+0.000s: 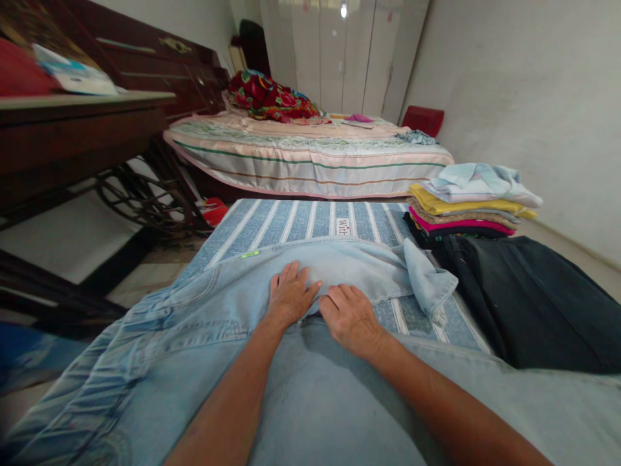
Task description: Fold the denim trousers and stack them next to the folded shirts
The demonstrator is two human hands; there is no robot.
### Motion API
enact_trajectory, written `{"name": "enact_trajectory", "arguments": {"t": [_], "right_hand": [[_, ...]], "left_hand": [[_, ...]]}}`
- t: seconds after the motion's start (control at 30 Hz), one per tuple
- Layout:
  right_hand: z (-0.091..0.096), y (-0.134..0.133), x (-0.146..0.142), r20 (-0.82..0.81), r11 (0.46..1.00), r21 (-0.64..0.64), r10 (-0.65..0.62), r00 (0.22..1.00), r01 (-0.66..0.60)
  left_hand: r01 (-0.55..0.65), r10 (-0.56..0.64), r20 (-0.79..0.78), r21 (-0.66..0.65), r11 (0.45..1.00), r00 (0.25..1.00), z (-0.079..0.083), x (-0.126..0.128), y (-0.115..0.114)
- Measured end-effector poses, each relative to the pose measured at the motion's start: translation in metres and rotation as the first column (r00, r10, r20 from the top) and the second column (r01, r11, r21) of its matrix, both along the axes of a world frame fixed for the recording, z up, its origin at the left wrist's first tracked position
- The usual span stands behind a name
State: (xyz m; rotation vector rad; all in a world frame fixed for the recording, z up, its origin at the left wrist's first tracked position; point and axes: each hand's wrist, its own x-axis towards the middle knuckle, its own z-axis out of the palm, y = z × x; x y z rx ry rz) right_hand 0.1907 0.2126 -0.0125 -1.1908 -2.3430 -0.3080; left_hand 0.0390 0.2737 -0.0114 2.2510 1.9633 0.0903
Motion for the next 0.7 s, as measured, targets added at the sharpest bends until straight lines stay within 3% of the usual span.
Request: {"name": "enact_trajectory", "arguments": {"t": [0.07,0.13,0.17,0.2,0.23,0.27,0.3,0.33,0.43,0.5,0.57,0.7], "right_hand": [[0.003,-0.014,-0.003,-0.134,0.989,-0.115,-0.104,0.985,0.089],[0.007,-0.026,-0.007,-0.299,0.918,-0.38,-0.233,0.925,0.109],[0.008,-0.03,-0.01,-0.369,0.818,-0.572,-0.323,0.872,0.061],[0.009,-0.034,-0.012,-0.412,0.657,-0.753,-0.431,0.803,-0.034],[0.01,-0.035,-0.015,-0.427,0.46,-0.872,-0.545,0.722,-0.168],[0.01,-0.036,-0.018,-0.425,0.285,-0.905,-0.648,0.632,-0.317],[0.009,-0.035,-0.021,-0.429,0.176,-0.871,-0.729,0.534,-0.459],[0.008,-0.034,-0.024,-0.451,0.15,-0.804,-0.784,0.426,-0.576],[0.001,-0.027,-0.034,-0.563,0.288,-0.577,-0.818,0.116,-0.765],[-0.003,-0.022,-0.041,-0.57,0.317,-0.482,-0.821,0.017,-0.817],[-0.005,-0.018,-0.047,-0.54,0.267,-0.457,-0.841,0.026,-0.849],[-0.003,-0.011,-0.051,-0.452,0.087,-0.55,-0.867,0.208,-0.831]], "left_hand": [[0.001,-0.001,0.004,0.003,1.0,1.0,-0.001,0.0,0.0],[0.001,-0.001,0.012,-0.001,1.0,1.0,-0.001,0.0,0.001],[0.0,0.0,0.015,-0.004,1.0,1.0,-0.001,0.0,0.001],[0.0,0.0,0.018,-0.006,1.0,1.0,0.0,0.0,0.001],[-0.001,0.001,0.022,-0.007,1.0,1.0,0.001,0.0,0.0],[-0.003,0.003,0.026,-0.005,1.0,1.0,0.002,0.0,0.0],[-0.004,0.004,0.031,-0.005,1.0,1.0,0.002,-0.001,0.0],[-0.005,0.006,0.034,-0.006,1.0,0.999,0.003,-0.001,0.0],[-0.01,0.011,0.042,-0.01,1.0,0.999,0.002,-0.001,0.0],[-0.013,0.013,0.048,0.0,1.0,0.999,0.001,-0.002,0.0],[-0.016,0.015,0.054,0.016,1.0,0.998,-0.001,-0.002,0.001],[-0.015,0.013,0.06,0.019,1.0,0.998,-0.001,-0.002,0.001]]}}
